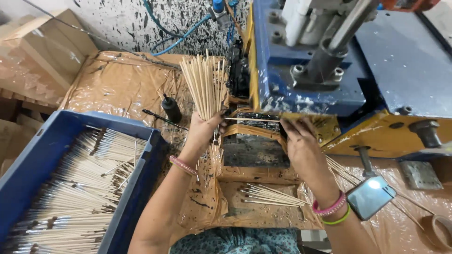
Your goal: Operating a machine to manufacture incense sticks by feeding and collecting processed material.
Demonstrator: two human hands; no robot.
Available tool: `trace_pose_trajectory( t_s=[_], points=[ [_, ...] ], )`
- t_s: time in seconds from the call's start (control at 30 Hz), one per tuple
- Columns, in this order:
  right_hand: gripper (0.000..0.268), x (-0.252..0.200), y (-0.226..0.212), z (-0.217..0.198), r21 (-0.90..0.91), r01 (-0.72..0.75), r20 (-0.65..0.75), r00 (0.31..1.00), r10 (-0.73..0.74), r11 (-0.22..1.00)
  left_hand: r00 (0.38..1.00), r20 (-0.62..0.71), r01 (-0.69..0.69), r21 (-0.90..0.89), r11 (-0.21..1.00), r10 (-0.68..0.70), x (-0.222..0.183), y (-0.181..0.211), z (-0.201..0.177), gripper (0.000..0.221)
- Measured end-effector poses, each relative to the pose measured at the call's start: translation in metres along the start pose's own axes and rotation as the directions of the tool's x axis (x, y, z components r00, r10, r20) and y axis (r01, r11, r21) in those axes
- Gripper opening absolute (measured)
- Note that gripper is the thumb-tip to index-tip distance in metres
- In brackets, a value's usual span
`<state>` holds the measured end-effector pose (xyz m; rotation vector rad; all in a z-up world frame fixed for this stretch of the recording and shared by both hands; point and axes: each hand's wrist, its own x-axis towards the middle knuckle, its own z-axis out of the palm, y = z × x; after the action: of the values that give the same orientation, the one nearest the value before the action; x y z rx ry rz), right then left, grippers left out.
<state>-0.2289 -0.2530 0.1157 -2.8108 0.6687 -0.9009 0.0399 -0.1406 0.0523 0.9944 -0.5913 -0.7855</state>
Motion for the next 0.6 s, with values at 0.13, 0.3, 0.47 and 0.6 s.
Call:
trace_pose_trajectory(
  t_s=[0.13, 0.3, 0.47, 0.6],
  points=[
    [0.025, -0.003, 0.020, 0.014, -0.099, -0.270, 0.248, 0.926, 0.286, 0.958, 1.000, 0.019, -0.010, 0.004, 1.000, 0.010, 0.000, 0.004, 0.001, 0.014],
    [0.021, -0.009, 0.007, -0.007, 0.044, -0.162, 0.039, 0.986, 0.160, 0.986, 0.999, -0.046, -0.022, 0.055, 0.998, 0.025, -0.042, 0.034, 0.010, 0.020],
    [0.015, -0.097, 0.026, -0.025, -0.025, -0.164, -0.306, 0.940, 0.148, 0.986, 0.983, -0.111, -0.109, 0.292, 0.950, 0.147, -0.081, -0.017, -0.065, 0.018],
    [0.034, -0.163, 0.049, -0.010, 0.281, -0.371, -0.299, 0.842, 0.448, 0.885, 0.997, -0.064, 0.054, 0.246, 0.968, -0.040, -0.115, -0.023, -0.083, 0.010]
  ],
)
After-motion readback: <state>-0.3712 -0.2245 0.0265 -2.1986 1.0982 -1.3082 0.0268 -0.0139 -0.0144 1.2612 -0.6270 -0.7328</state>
